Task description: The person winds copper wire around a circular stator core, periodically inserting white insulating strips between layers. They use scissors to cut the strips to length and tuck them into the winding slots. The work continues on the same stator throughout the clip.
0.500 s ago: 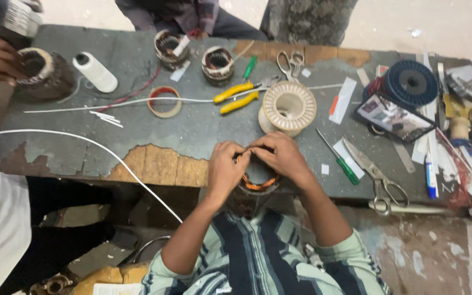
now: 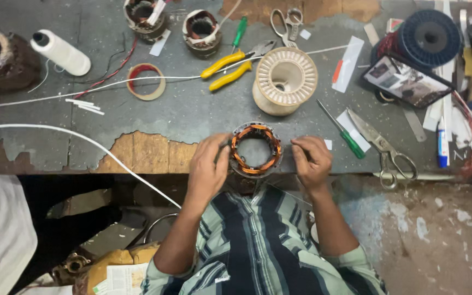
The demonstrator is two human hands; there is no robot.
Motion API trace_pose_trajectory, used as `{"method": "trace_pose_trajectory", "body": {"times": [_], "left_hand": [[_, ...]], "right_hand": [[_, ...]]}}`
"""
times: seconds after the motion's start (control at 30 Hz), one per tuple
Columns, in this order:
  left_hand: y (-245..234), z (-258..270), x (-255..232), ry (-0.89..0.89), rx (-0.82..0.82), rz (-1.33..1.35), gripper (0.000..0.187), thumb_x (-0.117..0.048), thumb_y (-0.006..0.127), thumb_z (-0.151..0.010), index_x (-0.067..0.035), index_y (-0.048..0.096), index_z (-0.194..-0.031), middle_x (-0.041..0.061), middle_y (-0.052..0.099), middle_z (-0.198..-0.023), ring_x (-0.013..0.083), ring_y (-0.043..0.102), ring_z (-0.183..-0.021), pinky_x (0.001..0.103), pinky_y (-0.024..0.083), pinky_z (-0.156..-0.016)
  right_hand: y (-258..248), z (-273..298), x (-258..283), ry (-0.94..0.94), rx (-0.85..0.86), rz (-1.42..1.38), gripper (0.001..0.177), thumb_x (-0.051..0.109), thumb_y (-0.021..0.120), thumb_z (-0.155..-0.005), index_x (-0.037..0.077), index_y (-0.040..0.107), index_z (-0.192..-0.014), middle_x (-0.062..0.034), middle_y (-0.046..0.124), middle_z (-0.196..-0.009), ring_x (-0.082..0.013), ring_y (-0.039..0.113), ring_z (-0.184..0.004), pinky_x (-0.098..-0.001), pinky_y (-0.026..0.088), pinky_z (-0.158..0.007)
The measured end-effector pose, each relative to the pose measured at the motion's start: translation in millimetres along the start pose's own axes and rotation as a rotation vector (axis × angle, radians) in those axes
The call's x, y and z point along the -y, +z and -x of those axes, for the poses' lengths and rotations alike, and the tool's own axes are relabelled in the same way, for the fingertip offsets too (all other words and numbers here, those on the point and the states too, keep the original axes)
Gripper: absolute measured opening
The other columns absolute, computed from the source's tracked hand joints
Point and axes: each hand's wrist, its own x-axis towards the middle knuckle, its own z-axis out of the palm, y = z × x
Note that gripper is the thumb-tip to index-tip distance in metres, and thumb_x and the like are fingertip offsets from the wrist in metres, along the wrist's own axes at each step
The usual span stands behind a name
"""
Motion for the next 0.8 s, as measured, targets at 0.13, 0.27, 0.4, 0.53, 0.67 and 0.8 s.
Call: {"method": "trace_pose_trajectory", "body": {"times": [0.13,0.27,0.4,0.53,0.67,0.8], "left_hand": [[22.1,-8.2,-6.1,-0.083,-0.028,0.1,0.055,-0.004,0.063,-0.096,0.001,0.046,-0.148,0.022,0.056,-0.144,0.0337,0.055,-0.134,0.041,0.043,-0.113],[37.9,-13.0,-2.4,-0.09,0.013,0.214,0.062,0.001,0.06,-0.089,0.002,0.041,-0.149,0.023,0.056,-0.145,0.0337,0.055,-0.138,0.042,0.041,-0.117],[47.0,-14.7,-2.9,-0.171,-0.016,0.206,0.063,0.007,0.054,-0.086,0.001,0.044,-0.148,0.02,0.058,-0.144,0.0298,0.058,-0.135,0.04,0.044,-0.115],[56.9,-12.0,-0.2,-0.209,-0.057,0.258,0.063,0.008,0.052,-0.084,-0.001,0.045,-0.146,0.019,0.058,-0.143,0.0282,0.06,-0.133,0.037,0.047,-0.113],[60.9,-13.9,6.4,-0.231,-0.048,0.317,0.063,0.009,0.05,-0.085,-0.001,0.044,-0.147,0.019,0.057,-0.144,0.0288,0.059,-0.135,0.038,0.047,-0.113],[44.5,-18.4,-6.7,-0.163,0.033,0.226,0.061,0.001,0.058,-0.091,0.002,0.039,-0.149,0.022,0.052,-0.147,0.0331,0.054,-0.136,0.042,0.042,-0.114]], "right_hand": [[-2.0,-4.9,4.9,0.012,0.029,0.019,0.006,0.0,0.073,-0.091,-0.001,0.075,-0.097,-0.0137,0.073,-0.096,-0.0253,0.07,-0.09,-0.0347,0.054,-0.083],[-2.7,-9.2,5.5,-0.006,0.022,-0.02,0.004,0.001,0.073,-0.092,0.0,0.074,-0.096,-0.0124,0.074,-0.096,-0.0245,0.071,-0.089,-0.0345,0.055,-0.083],[-5.3,-9.1,4.3,-0.004,0.031,-0.039,0.005,0.002,0.074,-0.092,0.0,0.074,-0.096,-0.0129,0.074,-0.096,-0.0252,0.071,-0.089,-0.0343,0.055,-0.082],[-9.6,-9.6,2.2,-0.021,0.055,-0.041,0.006,0.002,0.074,-0.091,0.0,0.074,-0.097,-0.0136,0.073,-0.095,-0.0262,0.071,-0.089,-0.035,0.055,-0.082],[-9.5,-11.8,4.2,-0.034,0.041,-0.055,0.005,0.002,0.075,-0.09,0.0,0.074,-0.095,-0.0135,0.073,-0.093,-0.0266,0.07,-0.087,-0.0361,0.055,-0.08],[-12.3,-10.9,7.6,-0.018,0.046,-0.048,0.006,0.003,0.077,-0.089,0.0,0.074,-0.093,-0.0137,0.073,-0.092,-0.0269,0.07,-0.085,-0.0359,0.056,-0.077]]}}
